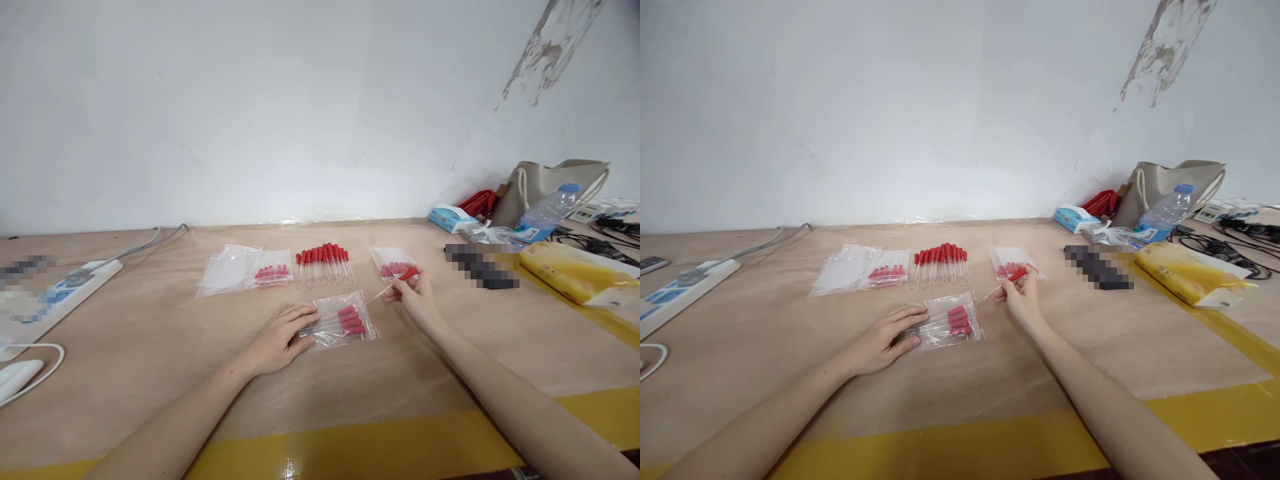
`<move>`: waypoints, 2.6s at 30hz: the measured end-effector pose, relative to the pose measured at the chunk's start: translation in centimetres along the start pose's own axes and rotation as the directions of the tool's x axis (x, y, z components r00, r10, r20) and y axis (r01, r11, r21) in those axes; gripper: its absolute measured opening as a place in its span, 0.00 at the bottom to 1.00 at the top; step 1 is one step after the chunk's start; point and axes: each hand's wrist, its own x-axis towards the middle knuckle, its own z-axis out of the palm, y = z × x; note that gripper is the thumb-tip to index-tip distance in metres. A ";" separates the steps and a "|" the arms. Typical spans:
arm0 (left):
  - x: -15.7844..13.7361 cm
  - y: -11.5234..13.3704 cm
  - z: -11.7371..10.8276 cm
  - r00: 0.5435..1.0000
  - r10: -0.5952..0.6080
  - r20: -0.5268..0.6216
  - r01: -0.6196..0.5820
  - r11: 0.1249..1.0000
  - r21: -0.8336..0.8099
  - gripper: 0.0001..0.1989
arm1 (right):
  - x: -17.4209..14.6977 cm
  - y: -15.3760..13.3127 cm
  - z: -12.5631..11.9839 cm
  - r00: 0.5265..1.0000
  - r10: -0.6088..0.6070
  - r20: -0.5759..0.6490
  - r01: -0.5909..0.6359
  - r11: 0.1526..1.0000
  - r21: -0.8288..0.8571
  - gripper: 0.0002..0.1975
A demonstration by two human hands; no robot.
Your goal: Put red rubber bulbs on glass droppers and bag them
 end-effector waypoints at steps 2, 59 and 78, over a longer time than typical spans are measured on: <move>0.0 0.0 0.0 1.000 -0.003 -0.005 0.003 1.000 -0.004 0.19 | -0.4 0.5 0.6 0.999 0.018 0.028 -0.019 1.000 0.025 0.25; -0.1 0.2 -0.2 0.996 -0.078 -0.041 0.077 0.997 -0.022 0.20 | -1.2 -0.4 2.2 0.745 0.309 0.592 -0.260 0.951 -0.169 0.13; -2.8 -14.1 -5.1 0.532 -0.742 -0.409 0.842 0.514 0.163 0.19 | 4.3 0.9 -1.6 0.962 0.265 -0.070 -0.259 0.962 0.087 0.12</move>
